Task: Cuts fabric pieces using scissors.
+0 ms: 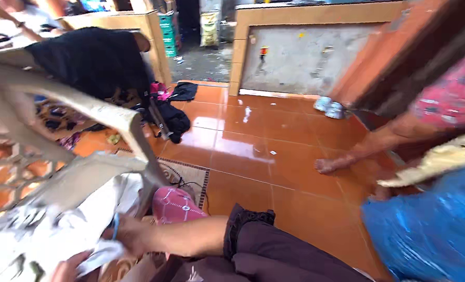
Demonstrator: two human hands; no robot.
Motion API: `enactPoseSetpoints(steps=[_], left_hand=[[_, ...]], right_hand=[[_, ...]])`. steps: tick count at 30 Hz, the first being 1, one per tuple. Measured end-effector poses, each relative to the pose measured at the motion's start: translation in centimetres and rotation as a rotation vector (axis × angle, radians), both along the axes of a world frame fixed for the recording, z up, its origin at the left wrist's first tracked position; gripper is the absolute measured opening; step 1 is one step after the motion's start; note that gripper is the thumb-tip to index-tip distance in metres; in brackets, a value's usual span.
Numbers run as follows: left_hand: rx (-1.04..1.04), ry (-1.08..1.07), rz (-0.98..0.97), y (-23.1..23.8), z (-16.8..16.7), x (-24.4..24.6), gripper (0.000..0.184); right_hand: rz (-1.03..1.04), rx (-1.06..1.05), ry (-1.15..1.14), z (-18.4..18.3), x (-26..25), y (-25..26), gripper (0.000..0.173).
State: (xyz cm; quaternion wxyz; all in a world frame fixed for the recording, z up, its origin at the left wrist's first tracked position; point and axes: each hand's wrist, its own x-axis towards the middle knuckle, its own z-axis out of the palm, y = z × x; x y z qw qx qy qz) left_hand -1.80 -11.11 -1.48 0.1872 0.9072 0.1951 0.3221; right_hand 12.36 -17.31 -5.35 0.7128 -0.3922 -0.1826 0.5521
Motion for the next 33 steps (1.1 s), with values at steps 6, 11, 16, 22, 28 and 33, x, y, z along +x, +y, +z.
enactPoseSetpoints(steps=[6,11,16,22,28,33], left_hand=[[0.176,0.125,0.269,-1.1,-2.4,-4.4,0.021],[-0.086,0.112,0.313,-2.6,-2.5,-4.7,0.025],[-0.009,-0.248,-0.047,-4.2,-4.2,-1.8,0.034],[0.144,0.082,0.023,1.8,-9.7,-1.3,0.072],[-0.494,0.603,0.185,9.9,-1.9,-1.1,0.029],[-0.163,0.388,0.520,17.0,9.1,-4.6,0.029]], right_hand=[[-0.154,-0.082,-0.134,0.6,1.2,-1.1,0.046],[-0.304,-0.124,-0.207,-1.7,0.0,-3.5,0.048],[0.086,0.117,-0.195,-0.5,-1.0,-5.7,0.045],[0.072,0.524,0.016,3.5,6.0,-7.7,0.029],[-0.338,0.484,-0.218,9.6,13.2,-5.9,0.044],[-0.470,0.329,-0.182,10.9,19.5,3.3,0.016]])
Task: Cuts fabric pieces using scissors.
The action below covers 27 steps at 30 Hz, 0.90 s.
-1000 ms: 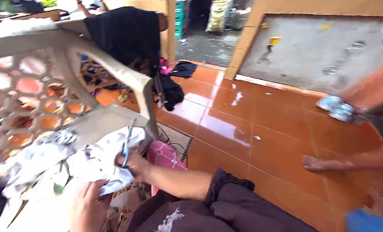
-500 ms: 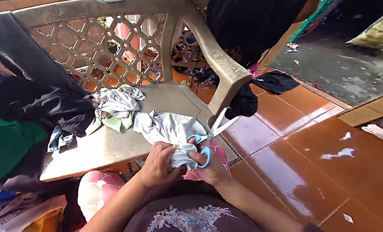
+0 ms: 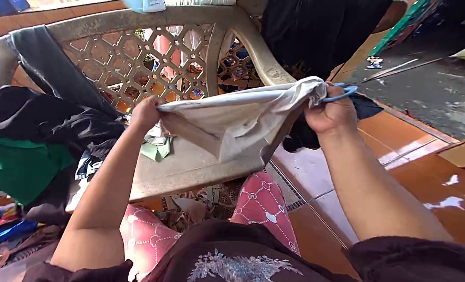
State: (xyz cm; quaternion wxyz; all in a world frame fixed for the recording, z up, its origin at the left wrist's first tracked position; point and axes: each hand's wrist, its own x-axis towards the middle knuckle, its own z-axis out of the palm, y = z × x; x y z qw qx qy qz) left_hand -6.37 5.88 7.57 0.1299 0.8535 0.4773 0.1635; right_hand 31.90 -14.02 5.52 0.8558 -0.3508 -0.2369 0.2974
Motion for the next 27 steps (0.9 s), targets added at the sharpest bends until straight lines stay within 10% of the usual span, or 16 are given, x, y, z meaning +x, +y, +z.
enactPoseSetpoints(steps=[6,10,22,27], left_hand=[[-0.053,0.097,-0.250,-2.4,6.1,-3.0,0.044],[-0.374,-0.128,-0.126,-3.1,4.4,-4.1,0.030],[0.047,-0.225,-0.046,-0.4,4.6,-5.0,0.019],[0.018,-0.432,0.125,-4.6,-2.4,-4.9,0.029]], right_hand=[[0.022,-0.002,-0.142,1.5,-1.5,4.2,0.011],[0.051,-0.007,-0.183,1.0,-1.9,5.4,0.012],[0.000,-0.080,-0.242,0.4,-4.2,4.7,0.022],[0.024,-0.454,-0.457,-6.6,-6.4,2.2,0.035]])
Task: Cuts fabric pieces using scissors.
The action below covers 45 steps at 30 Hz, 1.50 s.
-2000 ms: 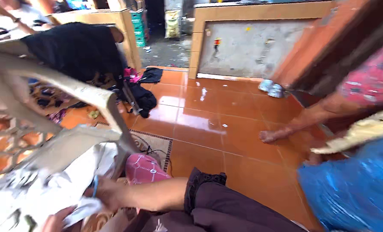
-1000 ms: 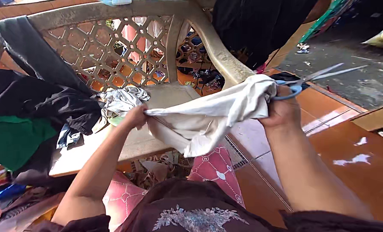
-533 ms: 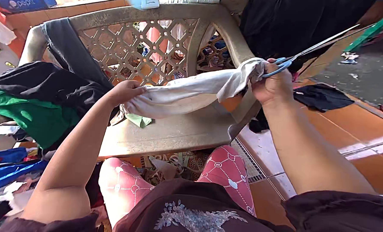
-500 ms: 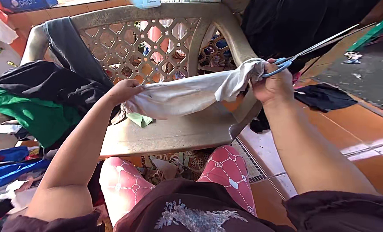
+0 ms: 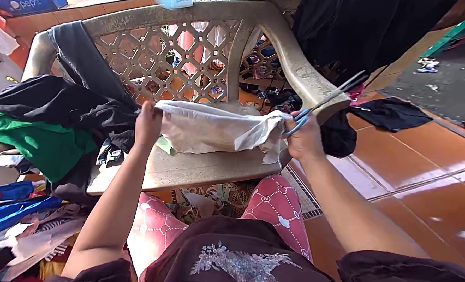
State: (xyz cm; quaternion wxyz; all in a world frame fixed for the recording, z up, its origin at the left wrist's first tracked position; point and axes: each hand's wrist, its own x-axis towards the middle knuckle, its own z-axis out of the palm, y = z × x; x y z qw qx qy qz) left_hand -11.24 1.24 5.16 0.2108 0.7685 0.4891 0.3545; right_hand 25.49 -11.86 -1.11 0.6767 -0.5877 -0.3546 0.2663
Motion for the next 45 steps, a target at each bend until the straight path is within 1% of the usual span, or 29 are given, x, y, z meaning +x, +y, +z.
enactPoseSetpoints(steps=[2,3,4,5,7,8,10,11,12,13,15,16,18,19,21,23,24,26,28,32,33,34,35,37,38,39,40,42,45], left_hand=[[-0.306,0.255,-0.214,-1.8,-4.8,0.5,0.028],[-0.448,0.359,-0.319,-2.8,-6.4,1.2,0.029],[-0.543,0.383,-0.384,-3.8,-7.5,1.9,0.031],[-0.582,0.318,-0.387,-4.7,-8.4,2.4,0.035],[-0.558,0.138,-0.277,-6.0,-10.2,3.3,0.043],[-0.517,0.129,-0.223,-6.3,-10.9,3.6,0.052],[-0.454,0.312,-0.153,-6.7,-12.0,4.5,0.091],[-0.469,0.443,-0.127,-7.0,-12.3,5.3,0.110],[-0.483,0.542,-0.120,-7.3,-12.7,6.2,0.123],[-0.483,0.590,-0.133,-7.9,-13.1,7.1,0.130],[-0.437,0.549,-0.201,-9.0,-13.9,8.8,0.133],[-0.405,0.481,-0.238,-9.6,-14.2,9.6,0.134],[-0.358,0.317,-0.284,-10.4,-14.5,10.8,0.128],[-0.371,0.274,-0.296,-10.5,-14.2,11.1,0.119],[-0.415,0.241,-0.339,-10.2,-13.5,11.3,0.091],[-0.407,0.245,-0.356,-9.0,-12.4,11.0,0.062],[-0.384,0.244,-0.340,-8.1,-11.4,10.6,0.053],[-0.274,0.207,-0.244,-5.4,-9.3,9.8,0.044],[-0.097,0.154,-0.123,-2.3,-6.7,8.7,0.041],[0.493,0.003,0.107,4.6,-2.6,6.6,0.041],[0.588,-0.002,0.142,6.3,-2.2,6.0,0.046],[0.591,0.048,0.162,7.5,-2.0,5.4,0.053],[0.473,0.164,0.170,8.0,-1.9,4.7,0.065],[0.030,0.477,0.153,8.3,-2.3,3.5,0.092],[-0.184,0.641,0.144,8.3,-3.2,3.1,0.097],[-0.352,0.781,0.133,7.9,-4.2,3.1,0.097],[-0.455,0.869,0.112,7.5,-5.4,3.1,0.092],[-0.495,0.884,0.054,6.8,-7.9,2.9,0.079],[-0.470,0.792,-0.041,4.3,-10.2,3.6,0.067]], right_hand=[[0.125,-0.333,-0.094,-3.6,-0.3,-0.4,0.040],[0.177,-0.465,-0.128,-5.0,-0.4,-0.6,0.044],[0.203,-0.536,-0.179,-6.0,-0.4,-0.8,0.050],[0.199,-0.562,-0.247,-6.7,-0.4,-1.0,0.055],[0.145,-0.591,-0.401,-7.7,-0.5,-1.2,0.061],[0.125,-0.642,-0.492,-7.8,-0.6,-1.3,0.067],[0.102,-0.774,-0.668,-8.1,-1.3,-1.1,0.074],[0.116,-0.835,-0.728,-8.1,-2.1,-0.9,0.075],[0.151,-0.870,-0.764,-8.1,-3.2,-0.8,0.073],[0.204,-0.864,-0.772,-8.1,-4.4,-0.7,0.070],[0.344,-0.737,-0.701,-8.4,-6.8,-0.9,0.066],[0.432,-0.640,-0.593,-8.5,-8.0,-1.2,0.063],[0.604,-0.399,-0.197,-8.4,-9.9,-2.1,0.048],[0.640,-0.294,-0.005,-8.2,-10.6,-2.7,0.040],[0.550,-0.164,0.181,-8.1,-11.0,-3.5,0.038],[0.388,-0.089,0.234,-8.9,-10.2,-3.6,0.034],[0.312,-0.080,0.233,-9.3,-9.7,-3.6,0.031],[0.215,-0.105,0.229,-10.3,-8.6,-3.9,0.028],[0.177,-0.145,0.190,-11.7,-7.7,-4.4,0.027],[0.163,-0.188,0.110,-13.6,-7.4,-5.3,0.026],[0.162,-0.188,0.113,-13.6,-7.4,-5.4,0.026],[0.160,-0.187,0.122,-13.6,-7.4,-5.4,0.025],[0.160,-0.182,0.129,-13.6,-7.4,-5.4,0.025],[0.158,-0.164,0.138,-13.8,-7.5,-5.3,0.024],[0.156,-0.158,0.145,-13.8,-7.5,-5.3,0.024],[0.153,-0.155,0.153,-13.8,-7.5,-5.4,0.023],[0.152,-0.158,0.156,-13.8,-7.5,-5.4,0.022],[0.149,-0.163,0.160,-13.7,-7.5,-5.3,0.020],[0.132,-0.162,0.137,-13.8,-7.6,-5.2,0.021]])
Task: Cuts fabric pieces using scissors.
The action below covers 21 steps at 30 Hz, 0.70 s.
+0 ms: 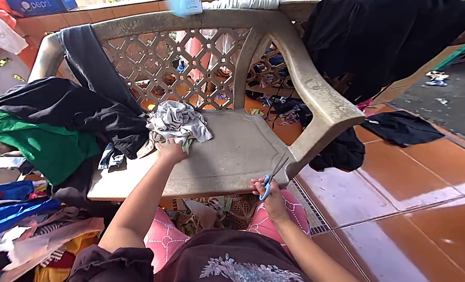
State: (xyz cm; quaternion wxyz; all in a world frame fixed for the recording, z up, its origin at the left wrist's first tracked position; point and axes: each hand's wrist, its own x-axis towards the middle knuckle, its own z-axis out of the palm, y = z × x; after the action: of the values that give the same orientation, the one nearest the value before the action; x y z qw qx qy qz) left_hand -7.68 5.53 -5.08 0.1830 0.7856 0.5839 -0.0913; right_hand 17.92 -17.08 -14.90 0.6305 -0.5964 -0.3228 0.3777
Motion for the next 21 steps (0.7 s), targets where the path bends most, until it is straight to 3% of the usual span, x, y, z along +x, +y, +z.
enactPoseSetpoints(steps=[2,5,10,16,21], left_hand=[[-0.008,-0.056,-0.137,-2.1,-1.0,0.6,0.062],[0.090,-0.064,-0.511,-2.8,-3.1,0.6,0.056],[0.227,-0.035,-1.062,1.2,-5.4,-0.4,0.052],[0.277,0.043,-1.224,8.8,-5.6,0.0,0.049],[0.316,0.066,-1.128,14.3,-5.8,0.7,0.047]], right_hand=[[-0.011,0.013,-0.029,-0.3,-0.1,0.1,0.022],[-0.018,0.037,-0.065,-0.7,-0.2,0.1,0.023],[-0.029,0.030,-0.125,-1.2,0.0,0.1,0.026],[-0.054,0.014,-0.202,-1.3,-0.2,0.0,0.033],[-0.066,0.009,-0.197,-1.4,-0.4,0.0,0.029]])
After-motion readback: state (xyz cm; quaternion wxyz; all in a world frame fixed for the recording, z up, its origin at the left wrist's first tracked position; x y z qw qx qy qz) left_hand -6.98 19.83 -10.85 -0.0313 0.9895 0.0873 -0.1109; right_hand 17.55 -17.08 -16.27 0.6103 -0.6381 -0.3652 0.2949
